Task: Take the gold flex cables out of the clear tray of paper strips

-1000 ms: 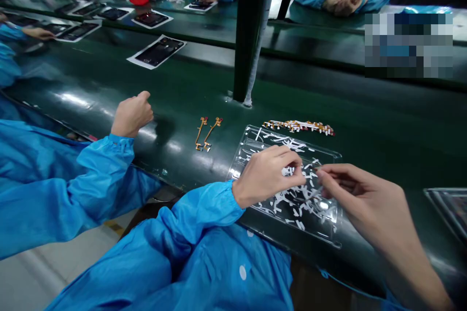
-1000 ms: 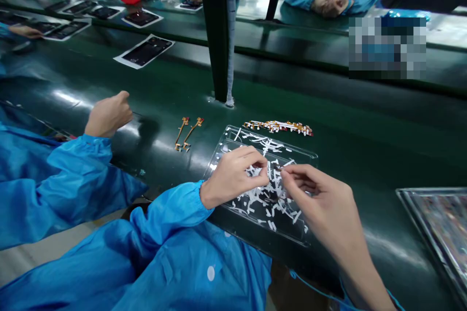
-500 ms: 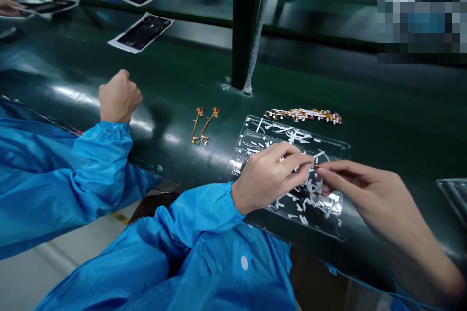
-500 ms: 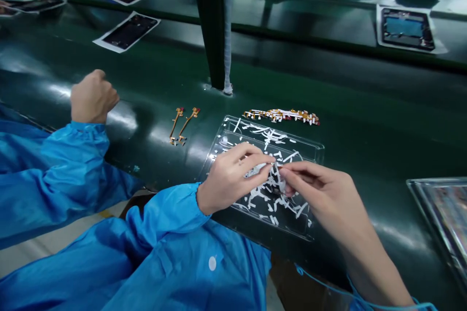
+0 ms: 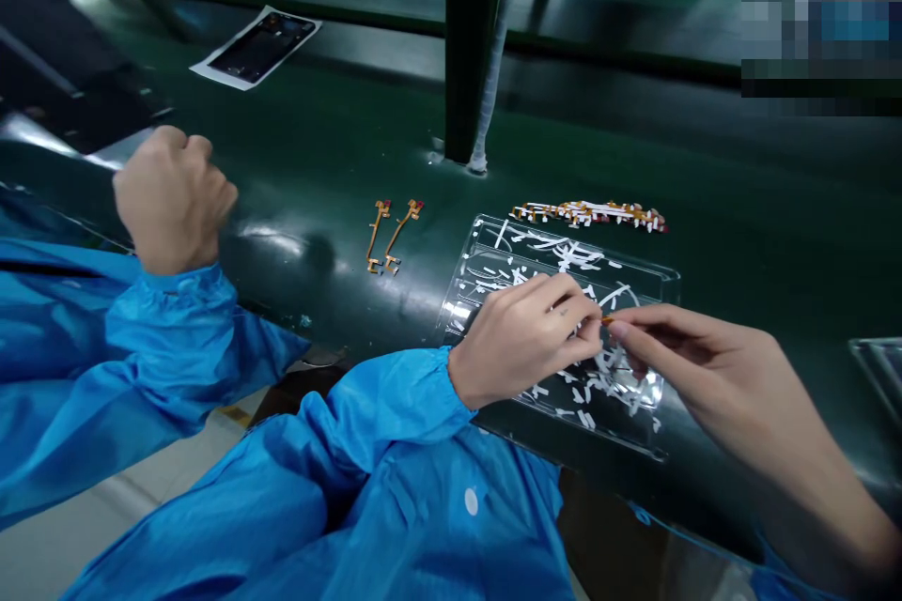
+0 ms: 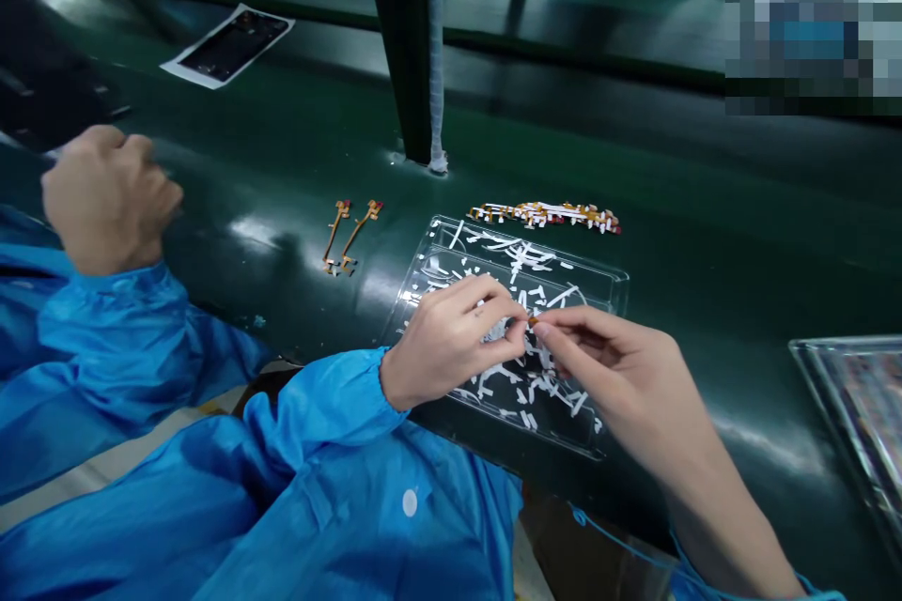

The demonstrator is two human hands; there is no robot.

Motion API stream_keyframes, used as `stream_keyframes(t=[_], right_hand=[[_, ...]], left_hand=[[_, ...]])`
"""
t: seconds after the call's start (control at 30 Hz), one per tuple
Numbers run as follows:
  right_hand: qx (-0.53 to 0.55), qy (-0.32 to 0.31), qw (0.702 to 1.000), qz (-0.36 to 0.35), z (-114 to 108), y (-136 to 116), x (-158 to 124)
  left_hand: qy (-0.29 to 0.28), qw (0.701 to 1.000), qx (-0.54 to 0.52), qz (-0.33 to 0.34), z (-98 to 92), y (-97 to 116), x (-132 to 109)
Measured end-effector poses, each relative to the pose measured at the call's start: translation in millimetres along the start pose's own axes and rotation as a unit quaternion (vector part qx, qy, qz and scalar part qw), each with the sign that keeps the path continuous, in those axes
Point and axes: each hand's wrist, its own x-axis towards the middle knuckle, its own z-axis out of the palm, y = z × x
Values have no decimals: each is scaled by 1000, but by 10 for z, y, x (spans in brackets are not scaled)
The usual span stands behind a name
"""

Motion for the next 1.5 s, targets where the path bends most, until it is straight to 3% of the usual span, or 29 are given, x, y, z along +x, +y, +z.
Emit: stream_keyframes(t=[0.13,0.5,0.77,0.97,1.1,1.5], right_hand=[[-37,-15,999,3,-64,-7,-20],[26,-2,1000,-1,51,51,13],[-71,7,996,-44,2,-21,-74],[-39,36,999,-3,-90,-61,-99],[-29,24,999,7,-26,-151,-94],[8,-10,1000,-2,23,-129,-75]], left_hand=[[-19,999,-29,-6,-11,-11,-6],[34,999,7,23,48,-4,-45],[21,1000,17,-3,-17,-1,23],[51,999,16,10,-101,-20,23],[36,998,7,49,-84,33,9],[41,998,12,51,-74,43,19]])
